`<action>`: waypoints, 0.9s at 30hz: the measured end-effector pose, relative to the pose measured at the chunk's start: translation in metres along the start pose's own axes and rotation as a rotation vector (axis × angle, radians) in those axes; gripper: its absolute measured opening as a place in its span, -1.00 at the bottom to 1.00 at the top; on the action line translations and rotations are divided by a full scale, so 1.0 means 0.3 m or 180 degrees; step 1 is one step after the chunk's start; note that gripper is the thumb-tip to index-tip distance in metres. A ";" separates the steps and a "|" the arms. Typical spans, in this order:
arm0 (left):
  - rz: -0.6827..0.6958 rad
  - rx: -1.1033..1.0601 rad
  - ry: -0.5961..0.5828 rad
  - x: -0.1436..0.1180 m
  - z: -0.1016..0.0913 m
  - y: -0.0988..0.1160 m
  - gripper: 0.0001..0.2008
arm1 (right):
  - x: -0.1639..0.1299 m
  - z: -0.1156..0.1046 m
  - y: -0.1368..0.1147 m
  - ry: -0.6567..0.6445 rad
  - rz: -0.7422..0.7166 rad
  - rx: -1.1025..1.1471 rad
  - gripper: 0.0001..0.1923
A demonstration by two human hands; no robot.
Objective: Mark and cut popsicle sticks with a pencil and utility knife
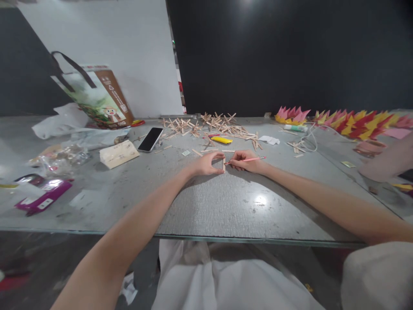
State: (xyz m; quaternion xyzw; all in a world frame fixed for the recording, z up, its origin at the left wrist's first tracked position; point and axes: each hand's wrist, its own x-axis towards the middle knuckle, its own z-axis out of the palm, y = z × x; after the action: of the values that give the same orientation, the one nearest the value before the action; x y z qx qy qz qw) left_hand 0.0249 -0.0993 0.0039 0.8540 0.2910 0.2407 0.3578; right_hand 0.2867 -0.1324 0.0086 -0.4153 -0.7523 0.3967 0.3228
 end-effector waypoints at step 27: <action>-0.0044 0.0054 -0.0007 -0.003 0.000 0.008 -0.16 | 0.005 0.001 0.005 0.0038 -0.0021 -0.0069 -0.61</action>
State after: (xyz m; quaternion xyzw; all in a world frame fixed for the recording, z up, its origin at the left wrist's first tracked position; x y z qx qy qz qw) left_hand 0.0251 -0.1012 0.0055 0.8552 0.2986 0.2348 0.3525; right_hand 0.2864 -0.1307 0.0073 -0.4187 -0.7559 0.3850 0.3241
